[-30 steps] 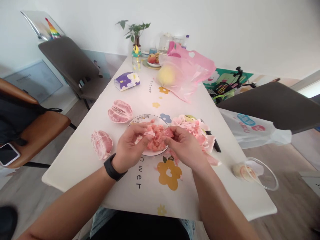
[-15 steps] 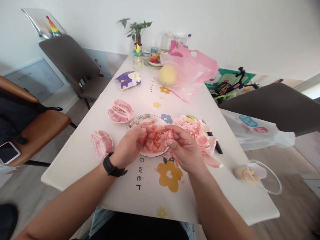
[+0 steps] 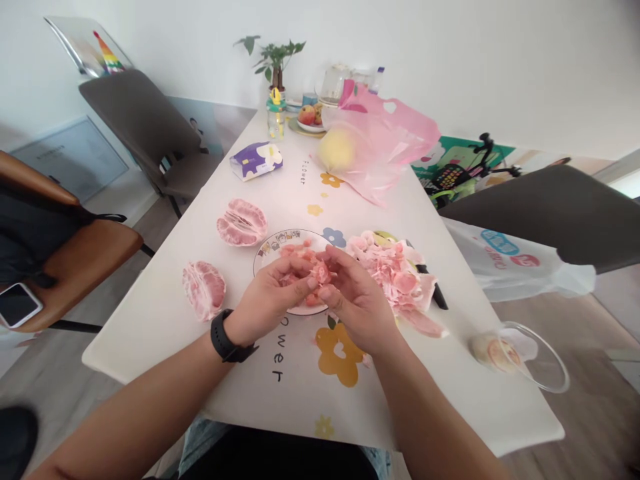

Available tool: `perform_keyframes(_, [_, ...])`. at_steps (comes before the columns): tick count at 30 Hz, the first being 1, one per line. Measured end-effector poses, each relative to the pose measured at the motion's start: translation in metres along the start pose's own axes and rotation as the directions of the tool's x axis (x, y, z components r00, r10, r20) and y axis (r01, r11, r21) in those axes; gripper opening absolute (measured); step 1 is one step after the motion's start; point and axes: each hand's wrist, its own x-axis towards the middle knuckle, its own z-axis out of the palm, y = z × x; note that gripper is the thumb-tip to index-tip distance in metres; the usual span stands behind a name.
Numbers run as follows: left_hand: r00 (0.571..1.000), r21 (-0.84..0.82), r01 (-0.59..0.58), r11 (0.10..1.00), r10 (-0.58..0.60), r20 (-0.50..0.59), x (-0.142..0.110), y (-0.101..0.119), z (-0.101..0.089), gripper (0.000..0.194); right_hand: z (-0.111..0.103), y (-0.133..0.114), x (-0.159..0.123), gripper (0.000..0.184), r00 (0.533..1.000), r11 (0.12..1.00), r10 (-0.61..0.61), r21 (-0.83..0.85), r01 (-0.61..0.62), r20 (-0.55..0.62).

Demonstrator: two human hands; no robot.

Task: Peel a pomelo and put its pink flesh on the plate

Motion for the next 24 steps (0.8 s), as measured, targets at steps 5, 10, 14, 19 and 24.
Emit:
perform_keyframes(5, [0.998,0.052,0.049,0.997,-0.048,-0.029,-0.001,0.002,-0.001,0.03,-0.002,-0.005,-0.002,0.036,0.987,0.988,-0.097,-0.129,0.08,-0.125])
perform_keyframes(10, [0.996,0.128,0.092,0.988,-0.093,0.005,-0.003,-0.001,-0.005,0.03,-0.006,-0.009,-0.001,0.023,0.974,0.967,-0.183,-0.204,0.154,-0.131])
perform_keyframes(14, [0.995,0.146,0.1,0.984,-0.1,-0.009,-0.003,-0.004,-0.007,0.028,-0.005,-0.009,-0.001,0.014,0.959,0.952,-0.212,-0.261,0.159,-0.189])
perform_keyframes(19, [0.995,0.137,0.092,0.986,-0.095,0.015,-0.002,-0.004,-0.007,0.027,-0.007,-0.008,-0.002,0.012,0.942,0.929,-0.223,-0.349,0.127,-0.251])
perform_keyframes(24, [0.995,0.141,0.082,0.987,-0.088,0.043,-0.002,-0.001,-0.005,0.028,-0.013,-0.012,0.0,0.024,0.994,0.986,-0.061,-0.161,0.046,-0.087])
